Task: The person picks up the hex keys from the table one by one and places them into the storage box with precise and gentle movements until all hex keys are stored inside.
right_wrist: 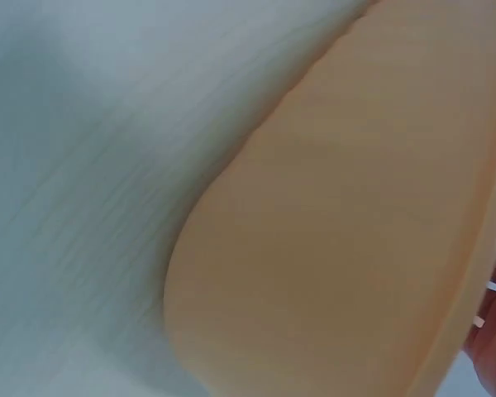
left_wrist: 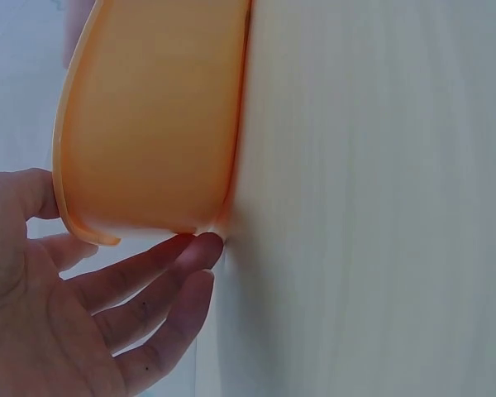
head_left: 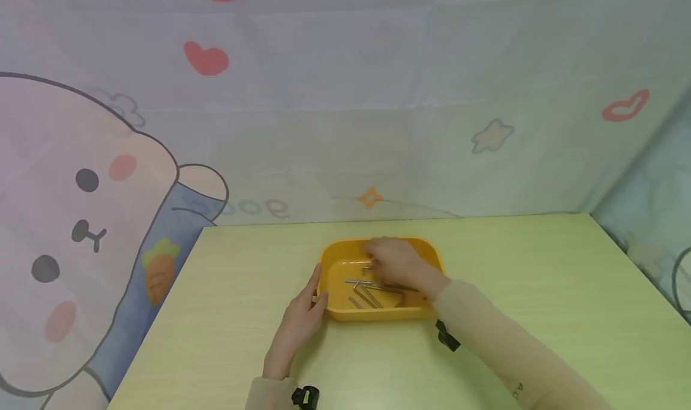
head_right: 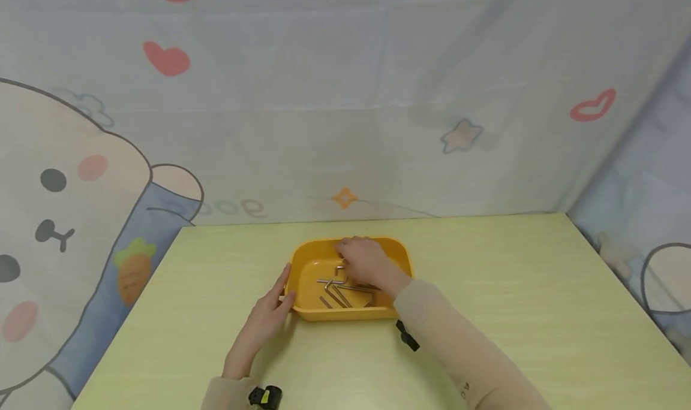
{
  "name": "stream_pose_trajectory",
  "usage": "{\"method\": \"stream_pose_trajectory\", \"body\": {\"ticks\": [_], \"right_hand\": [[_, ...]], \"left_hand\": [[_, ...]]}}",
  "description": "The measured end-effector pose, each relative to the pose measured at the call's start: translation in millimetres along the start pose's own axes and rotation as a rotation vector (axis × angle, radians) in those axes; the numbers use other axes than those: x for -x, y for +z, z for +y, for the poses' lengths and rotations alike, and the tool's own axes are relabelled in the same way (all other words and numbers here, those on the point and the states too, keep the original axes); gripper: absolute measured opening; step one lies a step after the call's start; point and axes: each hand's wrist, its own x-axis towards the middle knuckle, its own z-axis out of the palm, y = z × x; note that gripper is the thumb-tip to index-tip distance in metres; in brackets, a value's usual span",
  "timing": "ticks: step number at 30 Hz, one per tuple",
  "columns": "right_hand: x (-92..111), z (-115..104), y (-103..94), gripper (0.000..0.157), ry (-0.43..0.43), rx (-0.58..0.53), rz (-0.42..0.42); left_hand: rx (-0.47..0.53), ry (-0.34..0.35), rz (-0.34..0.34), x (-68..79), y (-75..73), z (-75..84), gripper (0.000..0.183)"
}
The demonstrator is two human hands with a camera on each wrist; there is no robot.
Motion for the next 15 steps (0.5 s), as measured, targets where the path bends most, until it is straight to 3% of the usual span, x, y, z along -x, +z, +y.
{"method": "stream_pose_trajectory", "body": {"ticks": [5,9,15], "right_hand": [[17.9,3.4,-9.0,0.009,0.027,0.022,0.108],[31.3,-1.4,-12.7,0.014,0.034,0.023,0.202],[60.2,-14.7,-19.2,0.027,0.169,-0.012,0.259]], "left_hand": [[-0.030,0.011,0.016,-0.5,-2.3,1.9,0.065],[-0.088,0.052,0.077,1.9,-7.4,1.6,0.067],[-0.245,0.117,0.162,7.1,-12.1,6.4,0.066]]}}
